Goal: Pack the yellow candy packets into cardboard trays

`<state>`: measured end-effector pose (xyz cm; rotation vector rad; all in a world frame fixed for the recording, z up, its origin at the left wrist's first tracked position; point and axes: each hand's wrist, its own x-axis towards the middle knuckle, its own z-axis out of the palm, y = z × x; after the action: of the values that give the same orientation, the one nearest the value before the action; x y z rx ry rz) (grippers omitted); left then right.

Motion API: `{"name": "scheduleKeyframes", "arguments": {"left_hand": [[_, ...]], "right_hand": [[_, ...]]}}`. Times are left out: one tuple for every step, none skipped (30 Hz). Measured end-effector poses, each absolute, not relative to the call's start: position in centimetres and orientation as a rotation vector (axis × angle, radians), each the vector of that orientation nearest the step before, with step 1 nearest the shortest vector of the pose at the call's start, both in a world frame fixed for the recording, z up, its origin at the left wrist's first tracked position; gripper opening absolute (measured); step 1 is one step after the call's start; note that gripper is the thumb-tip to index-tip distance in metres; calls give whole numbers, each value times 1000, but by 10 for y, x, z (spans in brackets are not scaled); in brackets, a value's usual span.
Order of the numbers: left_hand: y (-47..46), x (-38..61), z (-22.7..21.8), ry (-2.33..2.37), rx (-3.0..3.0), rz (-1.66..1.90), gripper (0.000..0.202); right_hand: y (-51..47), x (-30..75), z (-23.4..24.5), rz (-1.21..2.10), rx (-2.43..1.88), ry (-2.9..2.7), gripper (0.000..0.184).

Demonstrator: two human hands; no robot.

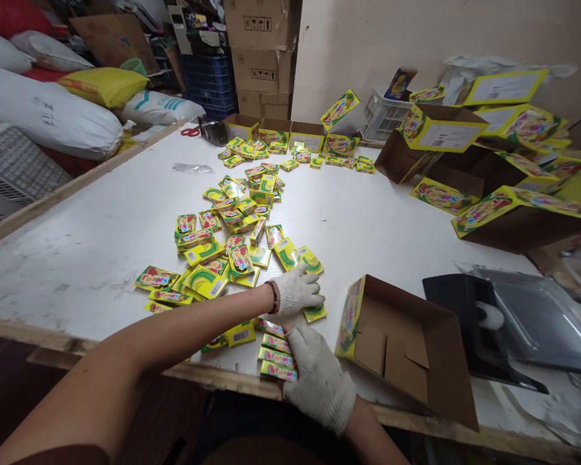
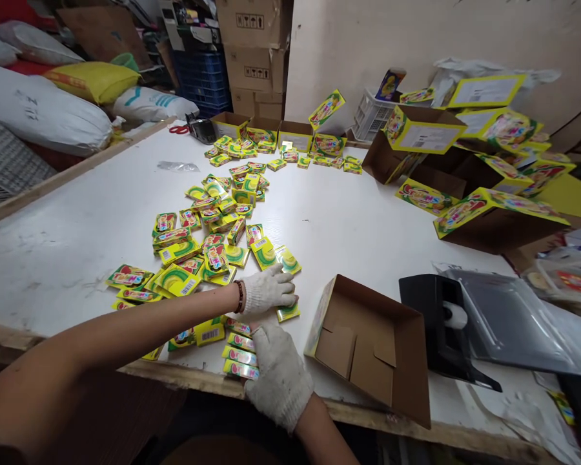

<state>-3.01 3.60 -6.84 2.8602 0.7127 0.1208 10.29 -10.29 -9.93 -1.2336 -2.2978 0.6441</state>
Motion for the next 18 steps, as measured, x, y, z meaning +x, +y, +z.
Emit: {"name": "scheduleKeyframes", "arguments": {"left_hand": [[40, -27, -70, 748, 2836, 65, 29], [43, -26, -70, 796, 2787, 11, 29], [45, -29, -71, 856, 2708, -12, 32], [45, -35, -71, 925, 2593, 22, 37], [43, -42, -71, 995, 2439, 115, 42], [39, -51, -71, 1055, 2252, 261, 46], [32, -58, -72, 1088, 2034, 424, 48], [22, -64, -72, 1088, 1797, 586, 49], [11, -67, -73, 1054, 1559, 716, 48], [-2, -67, -74, 992, 1339, 805, 47], [-16, -64, -76, 925, 1154, 866, 46], [-28, -58, -77, 869, 1014, 915, 45], [-39, -52, -79, 836, 923, 956, 44], [-48, -46, -82, 836, 882, 1001, 43], [-53, -41, -84, 861, 891, 1039, 42], [-56, -39, -87, 915, 950, 1070, 42], [-57, -40, -91, 1001, 1057, 1084, 41], [-56, -44, -95, 1100, 1172, 1084, 42]], "right_hand": [[-104, 103, -100, 639, -1226, -2296, 76], [-105, 104, -101, 639, -1223, -2281, 75], [-107, 105, -101, 653, -1225, -2246, 74], [-108, 107, -100, 694, -1235, -2185, 73], [-109, 108, -100, 769, -1261, -2089, 72], [-110, 109, -99, 887, -1287, -1963, 71], [-110, 110, -97, 1038, -1289, -1811, 71], [-110, 111, -96, 1202, -1264, -1636, 70], [-109, 111, -94, 1355, -1216, -1455, 69], [-107, 109, -93, 1472, -1156, -1283, 67], [-104, 108, -93, 1549, -1096, -1141, 64], [-101, 105, -93, 1592, -1051, -1034, 62], [-98, 102, -94, 1611, -1030, -966, 61], [-95, 100, -94, 1618, -1023, -935, 63], [-92, 98, -95, 1618, -1015, -931, 66], [-90, 98, -95, 1614, -1007, -944, 68], [-88, 99, -93, 1609, -1002, -972, 69], [-87, 101, -90, 1599, -1003, -1014, 70]]}}
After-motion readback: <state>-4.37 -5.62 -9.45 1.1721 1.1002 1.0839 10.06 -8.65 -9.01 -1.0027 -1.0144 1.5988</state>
